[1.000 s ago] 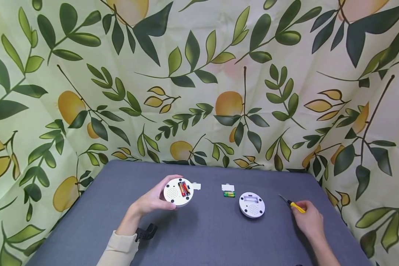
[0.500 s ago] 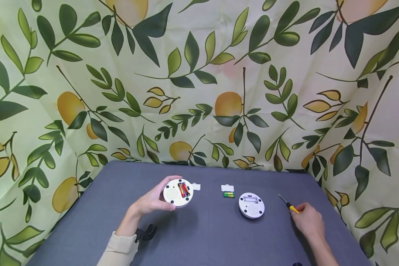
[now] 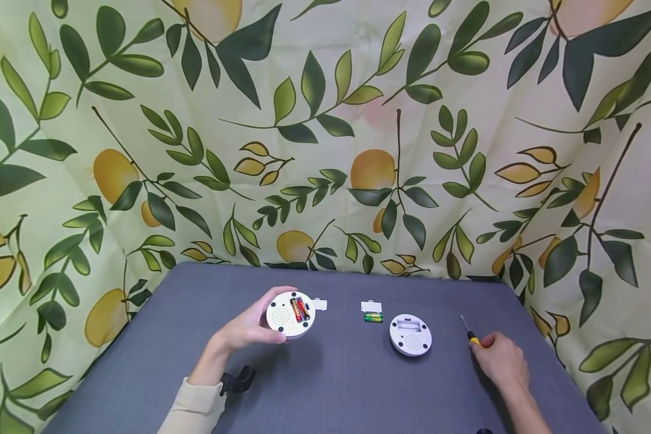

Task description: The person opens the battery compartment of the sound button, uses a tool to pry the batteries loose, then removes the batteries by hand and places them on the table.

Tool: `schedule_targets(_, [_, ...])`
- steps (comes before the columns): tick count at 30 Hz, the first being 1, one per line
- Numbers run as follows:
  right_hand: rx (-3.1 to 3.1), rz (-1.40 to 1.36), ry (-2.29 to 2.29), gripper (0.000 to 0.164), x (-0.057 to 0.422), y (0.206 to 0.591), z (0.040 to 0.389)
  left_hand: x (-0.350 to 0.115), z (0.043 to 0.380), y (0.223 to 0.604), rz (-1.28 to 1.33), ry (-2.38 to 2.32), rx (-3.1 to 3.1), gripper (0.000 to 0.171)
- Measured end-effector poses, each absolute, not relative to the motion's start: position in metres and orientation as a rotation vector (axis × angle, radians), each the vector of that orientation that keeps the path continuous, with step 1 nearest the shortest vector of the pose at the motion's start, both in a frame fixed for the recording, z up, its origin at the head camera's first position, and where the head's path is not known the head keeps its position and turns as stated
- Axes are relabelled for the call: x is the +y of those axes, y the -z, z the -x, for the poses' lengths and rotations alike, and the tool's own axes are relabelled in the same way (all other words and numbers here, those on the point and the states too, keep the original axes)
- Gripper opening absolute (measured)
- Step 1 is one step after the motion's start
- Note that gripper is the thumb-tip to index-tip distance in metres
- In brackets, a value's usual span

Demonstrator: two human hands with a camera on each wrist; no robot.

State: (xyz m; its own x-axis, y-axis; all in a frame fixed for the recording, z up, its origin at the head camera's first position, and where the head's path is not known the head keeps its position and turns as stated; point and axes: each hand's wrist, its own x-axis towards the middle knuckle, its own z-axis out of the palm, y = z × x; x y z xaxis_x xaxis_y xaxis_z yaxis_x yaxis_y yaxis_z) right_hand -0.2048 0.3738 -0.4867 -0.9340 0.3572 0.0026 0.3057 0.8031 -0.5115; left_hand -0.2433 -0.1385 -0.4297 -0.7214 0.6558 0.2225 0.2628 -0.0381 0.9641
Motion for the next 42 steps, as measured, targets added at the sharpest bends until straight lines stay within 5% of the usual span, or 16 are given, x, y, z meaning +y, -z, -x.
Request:
schedule_targets(20, [-2.631,0.279,-0.841,0.032,0.324,0.436,0.198,-0.137,0.243,0.429,-0.991,-1.828,1.944,0.085])
schedule_targets(42, [-2.405,-0.183,-1.067,0.013,0.257,0.394,0.187,-0.136,0.243,0.428,-0.956,-1.814,1.961,0.086])
